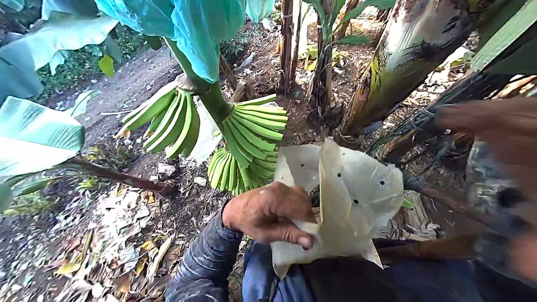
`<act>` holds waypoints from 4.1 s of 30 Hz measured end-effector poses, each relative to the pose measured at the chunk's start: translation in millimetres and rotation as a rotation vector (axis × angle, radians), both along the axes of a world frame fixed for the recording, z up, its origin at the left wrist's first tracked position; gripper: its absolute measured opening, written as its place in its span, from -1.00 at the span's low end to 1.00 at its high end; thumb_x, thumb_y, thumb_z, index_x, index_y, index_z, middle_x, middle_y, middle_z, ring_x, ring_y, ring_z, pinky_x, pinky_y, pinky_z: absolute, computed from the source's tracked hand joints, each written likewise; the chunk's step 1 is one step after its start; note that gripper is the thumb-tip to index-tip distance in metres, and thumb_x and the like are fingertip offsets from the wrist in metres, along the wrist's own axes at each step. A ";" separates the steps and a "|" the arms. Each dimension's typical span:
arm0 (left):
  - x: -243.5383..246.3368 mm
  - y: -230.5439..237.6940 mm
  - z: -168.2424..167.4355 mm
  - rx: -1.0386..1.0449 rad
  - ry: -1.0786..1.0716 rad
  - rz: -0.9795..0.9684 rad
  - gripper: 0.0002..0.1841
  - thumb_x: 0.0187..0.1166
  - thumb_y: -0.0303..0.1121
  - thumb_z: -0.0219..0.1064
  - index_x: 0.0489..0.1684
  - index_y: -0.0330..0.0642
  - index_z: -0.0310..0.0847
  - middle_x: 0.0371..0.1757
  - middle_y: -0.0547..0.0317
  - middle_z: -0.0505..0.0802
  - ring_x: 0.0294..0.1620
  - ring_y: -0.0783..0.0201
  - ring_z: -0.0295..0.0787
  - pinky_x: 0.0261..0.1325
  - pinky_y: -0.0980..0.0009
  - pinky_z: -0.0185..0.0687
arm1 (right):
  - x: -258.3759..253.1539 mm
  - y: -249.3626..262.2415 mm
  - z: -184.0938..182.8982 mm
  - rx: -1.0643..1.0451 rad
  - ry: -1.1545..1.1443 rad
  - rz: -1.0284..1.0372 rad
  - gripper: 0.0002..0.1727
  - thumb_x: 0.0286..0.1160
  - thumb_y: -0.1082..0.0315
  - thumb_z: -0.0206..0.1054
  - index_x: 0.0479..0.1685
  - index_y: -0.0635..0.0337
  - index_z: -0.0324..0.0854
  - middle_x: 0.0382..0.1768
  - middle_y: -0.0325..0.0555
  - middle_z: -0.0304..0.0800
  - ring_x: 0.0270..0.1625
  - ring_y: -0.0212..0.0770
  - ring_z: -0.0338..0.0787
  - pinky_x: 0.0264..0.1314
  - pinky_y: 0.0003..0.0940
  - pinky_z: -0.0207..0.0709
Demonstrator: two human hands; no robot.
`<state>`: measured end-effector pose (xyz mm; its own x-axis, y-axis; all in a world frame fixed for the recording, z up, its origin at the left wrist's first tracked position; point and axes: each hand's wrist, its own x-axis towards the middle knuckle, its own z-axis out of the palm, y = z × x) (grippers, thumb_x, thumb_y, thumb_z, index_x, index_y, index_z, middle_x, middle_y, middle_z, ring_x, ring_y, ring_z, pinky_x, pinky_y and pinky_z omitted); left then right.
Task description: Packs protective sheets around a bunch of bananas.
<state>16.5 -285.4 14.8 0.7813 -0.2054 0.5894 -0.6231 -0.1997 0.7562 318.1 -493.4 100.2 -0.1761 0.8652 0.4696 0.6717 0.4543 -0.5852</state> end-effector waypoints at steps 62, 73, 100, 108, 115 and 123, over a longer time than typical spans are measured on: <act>-172.3 79.8 -94.1 0.509 0.985 0.974 -0.70 0.56 -0.05 0.42 -0.15 -0.10 0.82 0.07 0.16 0.90 0.08 0.21 0.86 0.17 0.00 0.76 | 83.2 221.6 -117.9 -0.621 -0.347 -0.230 -0.52 0.27 -0.17 0.62 -0.23 0.10 0.87 -0.20 0.00 0.88 -0.08 0.00 0.83 0.11 0.28 0.61; -168.9 115.6 -74.7 0.521 0.854 1.118 -0.66 0.55 0.11 0.38 -0.24 0.06 0.79 -0.36 0.35 0.83 -0.38 0.37 0.76 -0.25 0.12 0.71 | 79.4 278.9 -129.1 -0.576 0.555 -0.247 -0.83 0.39 0.37 0.52 -0.16 0.26 0.73 -0.35 -0.18 0.86 -0.32 -0.35 0.84 -0.13 -0.29 0.81; -185.1 110.0 -59.4 0.502 0.916 1.306 -0.53 0.42 0.26 0.30 -0.12 0.10 0.82 -0.49 0.44 0.78 -0.52 0.46 0.68 -0.41 0.22 0.65 | 61.8 340.7 -182.9 -0.770 0.839 -0.167 -0.75 0.65 0.20 0.38 -0.04 0.24 0.66 -0.35 -0.12 0.84 -0.35 -0.32 0.83 -0.21 -0.33 0.78; -174.1 95.6 -55.9 0.493 0.719 1.278 -0.57 0.47 0.24 0.32 -0.26 0.10 0.81 -0.47 0.51 0.80 -0.47 0.61 0.70 -0.38 0.49 0.66 | 56.0 370.4 -167.1 -0.772 0.904 -0.141 -0.69 0.63 0.14 0.40 0.00 0.24 0.65 -0.31 -0.05 0.85 -0.33 -0.24 0.86 -0.21 -0.27 0.81; -174.9 83.2 -57.4 0.279 0.804 1.281 -0.40 0.62 0.38 0.12 0.19 0.13 0.74 -0.17 0.34 0.91 -0.23 0.40 0.86 -0.15 0.16 0.84 | 54.1 363.3 -168.8 -0.693 0.907 0.060 -0.83 0.58 0.37 0.38 0.02 0.19 0.58 -0.26 -0.13 0.85 -0.26 -0.27 0.85 -0.11 -0.25 0.81; -131.3 47.3 -91.5 0.253 1.152 1.226 -0.78 0.58 -0.11 0.38 -0.10 0.01 0.83 -0.39 0.16 0.87 -0.36 0.13 0.84 -0.20 -0.13 0.76 | 71.9 323.9 -180.7 -0.563 0.976 0.037 -0.68 0.27 0.39 0.52 0.01 0.07 0.60 -0.26 -0.20 0.89 -0.26 -0.33 0.89 -0.12 -0.30 0.84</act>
<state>-114.9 -238.1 -76.7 0.5083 0.8056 -0.3045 0.7851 -0.2881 0.5483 390.0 -169.4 -80.5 0.0231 0.9991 -0.0355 -0.1942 -0.0304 -0.9805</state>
